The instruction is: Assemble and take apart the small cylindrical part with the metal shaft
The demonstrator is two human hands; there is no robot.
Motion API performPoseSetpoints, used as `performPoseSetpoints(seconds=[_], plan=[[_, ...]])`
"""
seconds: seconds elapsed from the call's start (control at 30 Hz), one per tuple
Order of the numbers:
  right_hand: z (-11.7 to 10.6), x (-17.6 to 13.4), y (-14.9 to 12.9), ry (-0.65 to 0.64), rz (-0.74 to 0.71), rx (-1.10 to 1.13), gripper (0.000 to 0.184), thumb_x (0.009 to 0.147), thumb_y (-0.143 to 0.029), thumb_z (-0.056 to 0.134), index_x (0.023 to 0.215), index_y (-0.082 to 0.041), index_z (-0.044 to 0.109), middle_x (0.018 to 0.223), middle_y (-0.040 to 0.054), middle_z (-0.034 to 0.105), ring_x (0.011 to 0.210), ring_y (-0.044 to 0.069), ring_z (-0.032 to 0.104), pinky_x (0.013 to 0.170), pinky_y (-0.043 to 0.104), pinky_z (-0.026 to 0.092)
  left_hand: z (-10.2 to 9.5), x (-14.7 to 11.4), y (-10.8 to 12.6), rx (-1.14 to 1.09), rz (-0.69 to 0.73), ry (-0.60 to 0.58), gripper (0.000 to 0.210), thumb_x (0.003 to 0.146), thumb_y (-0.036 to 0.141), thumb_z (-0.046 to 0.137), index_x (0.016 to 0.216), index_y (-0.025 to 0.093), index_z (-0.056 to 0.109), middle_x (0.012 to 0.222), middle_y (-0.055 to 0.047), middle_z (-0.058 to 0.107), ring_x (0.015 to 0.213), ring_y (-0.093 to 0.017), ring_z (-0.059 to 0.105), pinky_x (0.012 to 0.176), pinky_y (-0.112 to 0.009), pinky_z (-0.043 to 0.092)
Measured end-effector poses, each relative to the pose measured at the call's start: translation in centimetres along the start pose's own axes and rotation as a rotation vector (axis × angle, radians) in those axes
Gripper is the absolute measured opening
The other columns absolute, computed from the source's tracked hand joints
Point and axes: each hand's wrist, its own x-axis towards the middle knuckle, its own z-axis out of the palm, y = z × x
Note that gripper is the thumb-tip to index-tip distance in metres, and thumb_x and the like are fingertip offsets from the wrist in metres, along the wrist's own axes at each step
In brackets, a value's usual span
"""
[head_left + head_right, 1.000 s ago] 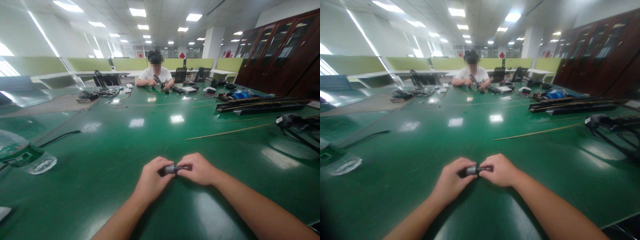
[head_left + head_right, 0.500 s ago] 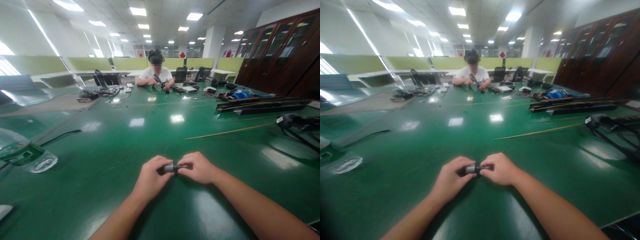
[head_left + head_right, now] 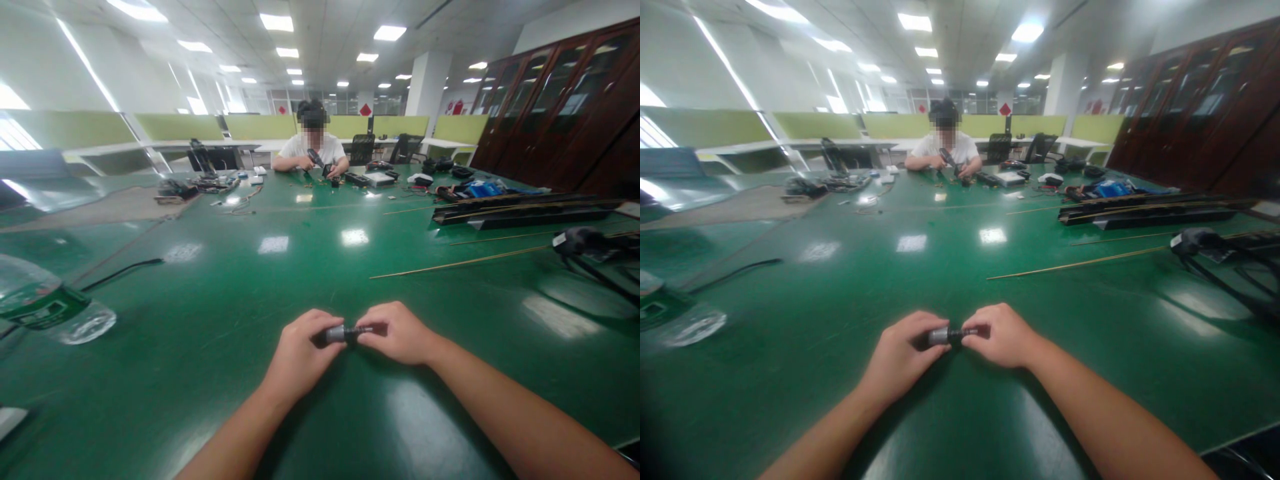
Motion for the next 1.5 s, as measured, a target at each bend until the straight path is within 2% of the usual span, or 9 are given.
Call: performPoseSetpoints(seconds=[0.43, 0.97, 1.23, 1.3, 1.4, 1.5], plan=[[0.0, 0.0, 0.0, 0.019, 0.027, 0.034, 0.011, 0.082, -0.026, 0.072, 0.087, -0.018, 0.078, 0.075, 0.0029, 0.072, 0.065, 0.015, 0.062, 0.063, 0.025, 0.043, -0.3, 0.1, -0.2, 0.026, 0.01, 0.01, 0.021, 0.077, 0.017, 0.074, 0.097, 0.023, 0.074, 0.095, -0.004, 0.071, 0.088, -0.018, 0.066, 0.079, -0.03, 0.053], [-0.1, 0.1, 0.1, 0.052, 0.052, 0.0, 0.012, 0.084, -0.027, 0.071, 0.085, -0.017, 0.078, 0.074, 0.0029, 0.072, 0.065, 0.014, 0.061, 0.062, 0.025, 0.043, -0.6, 0.3, -0.6, 0.054, 0.028, 0.009, 0.025, 0.075, 0.014, 0.075, 0.098, 0.025, 0.074, 0.096, -0.001, 0.072, 0.089, -0.017, 0.067, 0.081, -0.028, 0.052], [-0.6, 0.0, 0.2, 0.077, 0.065, 0.009, 0.011, 0.082, -0.027, 0.071, 0.083, -0.018, 0.077, 0.075, 0.0034, 0.073, 0.066, 0.016, 0.063, 0.063, 0.026, 0.044, -1.2, 0.4, -0.8, 0.092, 0.017, 0.012, 0.021, 0.077, 0.019, 0.074, 0.097, 0.024, 0.073, 0.096, -0.003, 0.072, 0.089, -0.019, 0.067, 0.082, -0.031, 0.053], [-0.9, 0.0, 0.3, 0.115, 0.113, 0.039, 0.011, 0.082, -0.028, 0.071, 0.082, -0.018, 0.076, 0.074, 0.0034, 0.073, 0.065, 0.016, 0.063, 0.062, 0.026, 0.045, -1.3, 0.4, -0.9, 0.129, -0.009, 0.038, 0.021, 0.076, 0.023, 0.075, 0.097, 0.024, 0.071, 0.096, -0.003, 0.071, 0.089, -0.02, 0.066, 0.082, -0.032, 0.053], [-1.0, 0.1, 0.6, 0.195, 0.233, 0.209, 0.018, 0.086, -0.033, 0.066, 0.083, -0.016, 0.071, 0.071, 0.0034, 0.07, 0.06, 0.015, 0.062, 0.059, 0.026, 0.047, -1.3, 0.6, -1.3, 0.166, -0.089, 0.147, 0.027, 0.078, 0.034, 0.075, 0.101, 0.021, 0.067, 0.1, -0.005, 0.07, 0.092, -0.023, 0.065, 0.085, -0.037, 0.053], [-0.7, 0.2, 1.0, 0.195, 0.294, 0.39, 0.026, 0.093, -0.037, 0.055, 0.082, -0.016, 0.064, 0.067, 0.0021, 0.067, 0.055, 0.013, 0.06, 0.056, 0.024, 0.047, -1.1, 0.7, -2.2, 0.076, -0.198, 0.26, 0.039, 0.085, 0.042, 0.067, 0.115, 0.019, 0.059, 0.106, -0.008, 0.069, 0.095, -0.023, 0.065, 0.092, -0.041, 0.052]])
